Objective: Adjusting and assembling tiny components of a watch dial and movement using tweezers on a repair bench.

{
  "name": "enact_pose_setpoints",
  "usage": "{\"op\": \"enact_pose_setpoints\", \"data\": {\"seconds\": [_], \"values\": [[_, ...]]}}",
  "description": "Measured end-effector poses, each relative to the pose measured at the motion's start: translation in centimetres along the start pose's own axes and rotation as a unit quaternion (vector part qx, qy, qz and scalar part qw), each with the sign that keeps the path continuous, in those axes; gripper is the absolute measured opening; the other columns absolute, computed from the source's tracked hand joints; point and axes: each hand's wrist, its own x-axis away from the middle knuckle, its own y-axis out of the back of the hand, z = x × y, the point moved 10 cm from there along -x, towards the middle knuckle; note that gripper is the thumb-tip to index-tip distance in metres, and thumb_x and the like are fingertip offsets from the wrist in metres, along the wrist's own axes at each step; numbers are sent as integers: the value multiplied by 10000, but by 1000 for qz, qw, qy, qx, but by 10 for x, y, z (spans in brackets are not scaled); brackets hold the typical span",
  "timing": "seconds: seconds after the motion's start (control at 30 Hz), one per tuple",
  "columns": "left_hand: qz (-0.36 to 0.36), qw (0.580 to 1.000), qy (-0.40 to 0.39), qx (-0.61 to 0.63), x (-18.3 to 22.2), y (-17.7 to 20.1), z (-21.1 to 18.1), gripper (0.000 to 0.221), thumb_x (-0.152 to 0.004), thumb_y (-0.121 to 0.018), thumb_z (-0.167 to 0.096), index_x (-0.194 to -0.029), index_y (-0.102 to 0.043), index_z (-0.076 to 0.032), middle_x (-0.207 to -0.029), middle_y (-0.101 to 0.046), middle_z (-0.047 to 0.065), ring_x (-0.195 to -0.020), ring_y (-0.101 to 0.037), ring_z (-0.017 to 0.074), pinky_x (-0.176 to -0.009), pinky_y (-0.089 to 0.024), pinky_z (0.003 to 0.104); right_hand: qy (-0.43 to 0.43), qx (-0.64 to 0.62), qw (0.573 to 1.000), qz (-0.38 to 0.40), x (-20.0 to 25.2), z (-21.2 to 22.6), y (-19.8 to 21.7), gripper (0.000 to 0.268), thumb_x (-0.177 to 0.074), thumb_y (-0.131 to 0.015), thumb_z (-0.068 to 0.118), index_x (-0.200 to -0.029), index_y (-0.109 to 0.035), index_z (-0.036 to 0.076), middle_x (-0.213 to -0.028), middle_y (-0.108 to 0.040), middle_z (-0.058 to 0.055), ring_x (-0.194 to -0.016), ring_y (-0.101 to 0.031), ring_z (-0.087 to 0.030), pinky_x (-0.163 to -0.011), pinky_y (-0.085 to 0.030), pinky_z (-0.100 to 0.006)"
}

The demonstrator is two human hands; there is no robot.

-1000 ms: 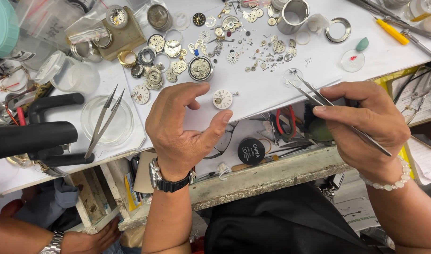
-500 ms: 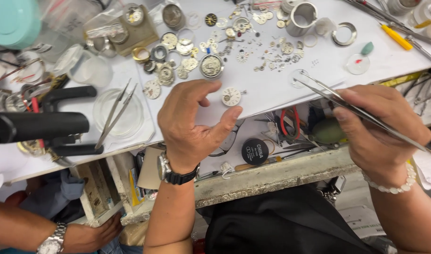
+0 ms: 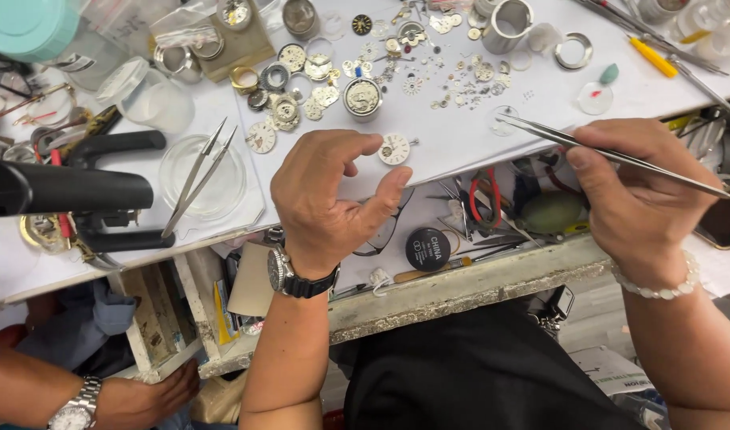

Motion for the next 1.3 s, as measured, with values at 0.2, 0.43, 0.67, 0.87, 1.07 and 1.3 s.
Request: {"op": "enact_pose_setpoints", "data": {"seconds": [0.2,0.43,0.67,0.87,1.07,1.3], "values": [[8,1000,6,-17,-2,-3,0,275,-944,-748,-326,-993,-680,-64,-863,-705,62,-638,-590,197,-592,-496,318,39,21,999,29,-8,7,-5,118,-1073,-759,-172,-1158,-680,-190,-1128,-696,-334,-1069,-689,-402,-979,-538,-447],[15,1000,13,-24,-1,-6,1,274,-932,-762,-318,-984,-689,-58,-864,-709,76,-640,-594,201,-596,-514,322,75,17,997,30,-10,12,-9,150,-1039,-766,-221,-1154,-678,-180,-1135,-701,-345,-1081,-697,-421,-972,-556,-449],[26,999,21,-32,0,-10,3,282,-925,-768,-331,-1006,-688,-73,-873,-702,68,-649,-601,196,-616,-516,326,61,16,996,59,-11,17,-10,141,-1032,-741,-212,-1141,-678,-149,-1175,-677,-366,-1068,-684,-398,-965,-550,-429],[30,999,18,-30,-1,-11,2,280,-934,-755,-327,-1009,-685,-66,-870,-694,77,-651,-590,198,-619,-513,328,83,18,995,49,-9,19,-7,149,-998,-771,-219,-1089,-684,-138,-1117,-686,-362,-1048,-704,-426,-936,-549,-431],[30,999,18,-28,-1,-11,2,287,-932,-756,-327,-1015,-685,-62,-880,-699,80,-664,-597,205,-631,-516,335,62,-1,997,50,-8,18,-5,184,-978,-786,-238,-1078,-690,-117,-1112,-674,-321,-984,-687,-357,-913,-543,-387],[22,999,10,-33,0,-11,1,290,-932,-756,-341,-1007,-683,-70,-877,-703,74,-653,-602,205,-609,-516,325,133,8,989,68,-1,25,-5,173,-969,-758,-233,-1076,-692,-115,-1085,-663,-319,-985,-666,-418,-921,-560,-460]]}}
